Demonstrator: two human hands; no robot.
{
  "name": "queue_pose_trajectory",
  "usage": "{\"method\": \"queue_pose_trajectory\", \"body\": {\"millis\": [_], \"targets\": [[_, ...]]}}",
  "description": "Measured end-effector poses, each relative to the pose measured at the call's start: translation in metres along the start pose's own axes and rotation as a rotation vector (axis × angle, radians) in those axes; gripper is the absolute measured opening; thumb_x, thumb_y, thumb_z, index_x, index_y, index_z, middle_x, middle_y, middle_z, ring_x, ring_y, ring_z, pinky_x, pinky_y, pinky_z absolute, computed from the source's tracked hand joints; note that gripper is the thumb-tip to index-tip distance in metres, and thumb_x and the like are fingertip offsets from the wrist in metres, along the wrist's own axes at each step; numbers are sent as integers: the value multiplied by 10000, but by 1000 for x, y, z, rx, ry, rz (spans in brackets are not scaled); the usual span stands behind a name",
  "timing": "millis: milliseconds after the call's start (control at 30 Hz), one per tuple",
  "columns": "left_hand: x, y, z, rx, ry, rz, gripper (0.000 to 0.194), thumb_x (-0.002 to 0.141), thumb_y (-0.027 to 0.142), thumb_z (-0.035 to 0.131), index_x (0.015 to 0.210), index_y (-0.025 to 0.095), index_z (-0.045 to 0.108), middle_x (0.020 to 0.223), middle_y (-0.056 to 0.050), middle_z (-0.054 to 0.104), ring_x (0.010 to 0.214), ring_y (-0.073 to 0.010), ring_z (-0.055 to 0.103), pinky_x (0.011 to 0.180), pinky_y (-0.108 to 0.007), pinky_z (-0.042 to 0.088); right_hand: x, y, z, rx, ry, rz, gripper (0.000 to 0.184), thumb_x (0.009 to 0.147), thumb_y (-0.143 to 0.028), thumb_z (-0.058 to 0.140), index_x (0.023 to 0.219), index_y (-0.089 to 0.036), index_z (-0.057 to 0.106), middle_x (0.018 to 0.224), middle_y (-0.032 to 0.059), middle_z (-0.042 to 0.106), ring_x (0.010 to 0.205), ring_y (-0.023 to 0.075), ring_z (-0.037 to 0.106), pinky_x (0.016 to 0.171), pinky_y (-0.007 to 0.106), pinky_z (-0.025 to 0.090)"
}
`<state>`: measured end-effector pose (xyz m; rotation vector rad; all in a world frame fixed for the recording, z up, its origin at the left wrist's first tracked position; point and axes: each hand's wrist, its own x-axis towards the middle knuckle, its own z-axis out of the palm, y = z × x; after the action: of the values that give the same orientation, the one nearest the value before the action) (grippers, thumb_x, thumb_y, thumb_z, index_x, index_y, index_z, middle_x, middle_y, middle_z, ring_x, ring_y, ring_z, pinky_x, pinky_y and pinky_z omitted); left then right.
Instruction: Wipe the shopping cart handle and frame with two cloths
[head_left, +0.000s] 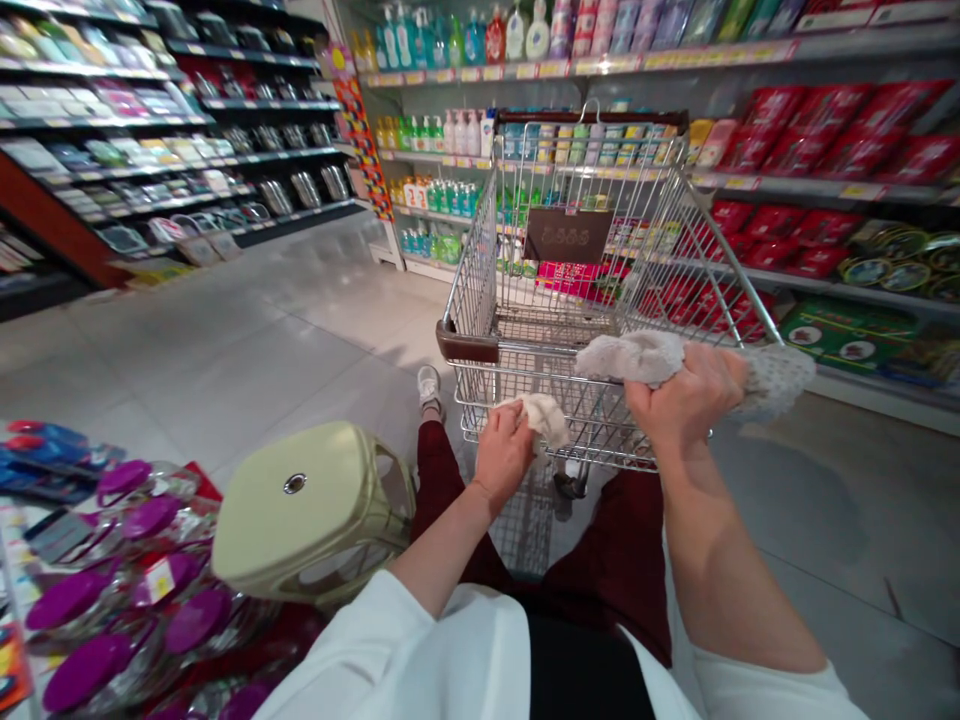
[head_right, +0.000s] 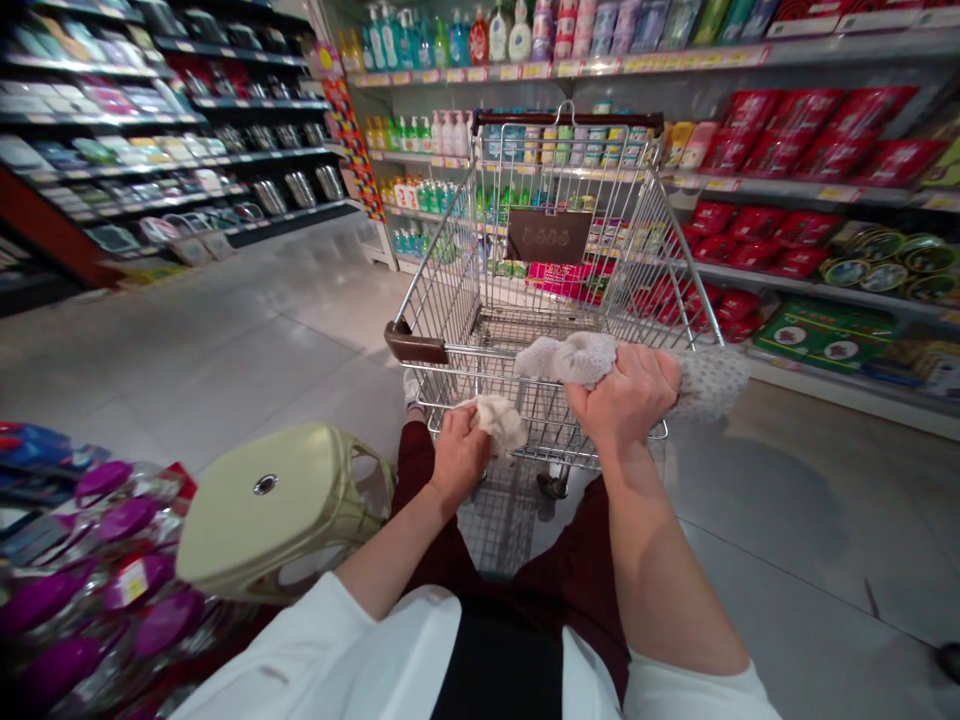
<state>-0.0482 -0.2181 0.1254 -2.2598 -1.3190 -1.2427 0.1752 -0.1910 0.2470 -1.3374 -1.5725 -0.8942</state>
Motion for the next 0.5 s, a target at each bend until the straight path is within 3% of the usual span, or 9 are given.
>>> {"method": "queue_pose_trajectory", "body": {"millis": [133, 300, 400, 500], "targets": [[-1, 2, -9, -22, 19, -32, 250, 855, 106, 528, 1049, 181, 667, 1184, -121, 625, 1088, -247, 578, 907, -398, 567, 0, -1, 1, 8, -6, 9, 264, 844, -409, 582, 681, -216, 505, 676, 37, 510, 723, 208, 475, 746, 370, 327], [45, 24, -25, -141, 204, 83, 330, 944, 120, 502, 1248, 167, 619, 1292, -124, 608, 1232, -230, 556, 1007, -375, 530, -2, -1, -1, -31, -95, 42, 275, 857, -446, 585, 710, -219, 538, 701, 59, 538, 762, 242, 503, 764, 387, 331], [54, 27, -12, -90, 241, 148, 291, 960, 107, 510, 1208, 163, 652, 1280, -127, 619, 1252, -232, 541, 1050, -379, 508, -2, 0, -2, -32, -94, 45, 279, 873, -447, 583, 722, -216, 543, 705, 54, 532, 759, 236, 499, 756, 380, 326], [35, 21, 10, -35, 199, 238, 226, 967, 113, 522, 1124, 145, 682, 1218, -134, 652, 1179, -235, 569, 1028, -388, 527, -2, 0, -2, -27, -52, 18, 253, 854, -417, 600, 715, -216, 532, 691, 45, 524, 736, 222, 487, 745, 374, 325]]}}
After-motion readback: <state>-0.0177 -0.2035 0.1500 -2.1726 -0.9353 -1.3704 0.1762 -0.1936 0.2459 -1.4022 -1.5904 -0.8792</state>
